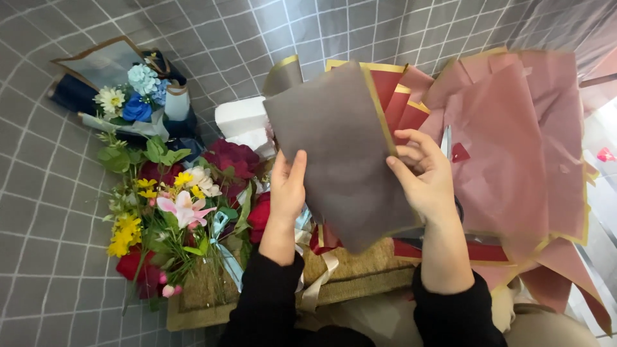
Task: Cutting and folding decorative wrapping paper to package a flower bouquet.
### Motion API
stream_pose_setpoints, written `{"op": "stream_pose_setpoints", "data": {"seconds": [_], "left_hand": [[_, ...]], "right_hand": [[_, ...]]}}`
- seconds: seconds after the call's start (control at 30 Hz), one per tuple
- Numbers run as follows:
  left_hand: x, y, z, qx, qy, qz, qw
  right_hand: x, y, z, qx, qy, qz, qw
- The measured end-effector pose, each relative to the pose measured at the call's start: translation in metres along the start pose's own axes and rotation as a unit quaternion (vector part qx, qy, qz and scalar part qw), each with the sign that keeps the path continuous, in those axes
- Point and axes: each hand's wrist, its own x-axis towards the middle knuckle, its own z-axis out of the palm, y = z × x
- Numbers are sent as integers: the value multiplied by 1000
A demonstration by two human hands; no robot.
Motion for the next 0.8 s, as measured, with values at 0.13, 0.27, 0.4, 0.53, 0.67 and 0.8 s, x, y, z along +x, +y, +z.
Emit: {"op": "stream_pose_setpoints", "data": {"seconds": [0.13,0.27,0.4,0.53,0.67,0.8], "left_hand": [[-1,9,7,88,-8,51,995],[-8,5,10,103,11,46,994],[-13,0,10,89,-1,28,996],[-18,-8,7,108,5,35,994],[-20,-2,12,132,30,57,989],[-19,2,19,132,35,60,989]], "right_hand": [[2,-5,-2,10,-43,5,999],[2,-3,-2,47,-47,18,998],[1,0,2,20,9,27,999],[1,10,-2,-1,33,37,999],[2,8,-6,-25,25,35,999],[3,8,-3,-12,30,32,999]]}}
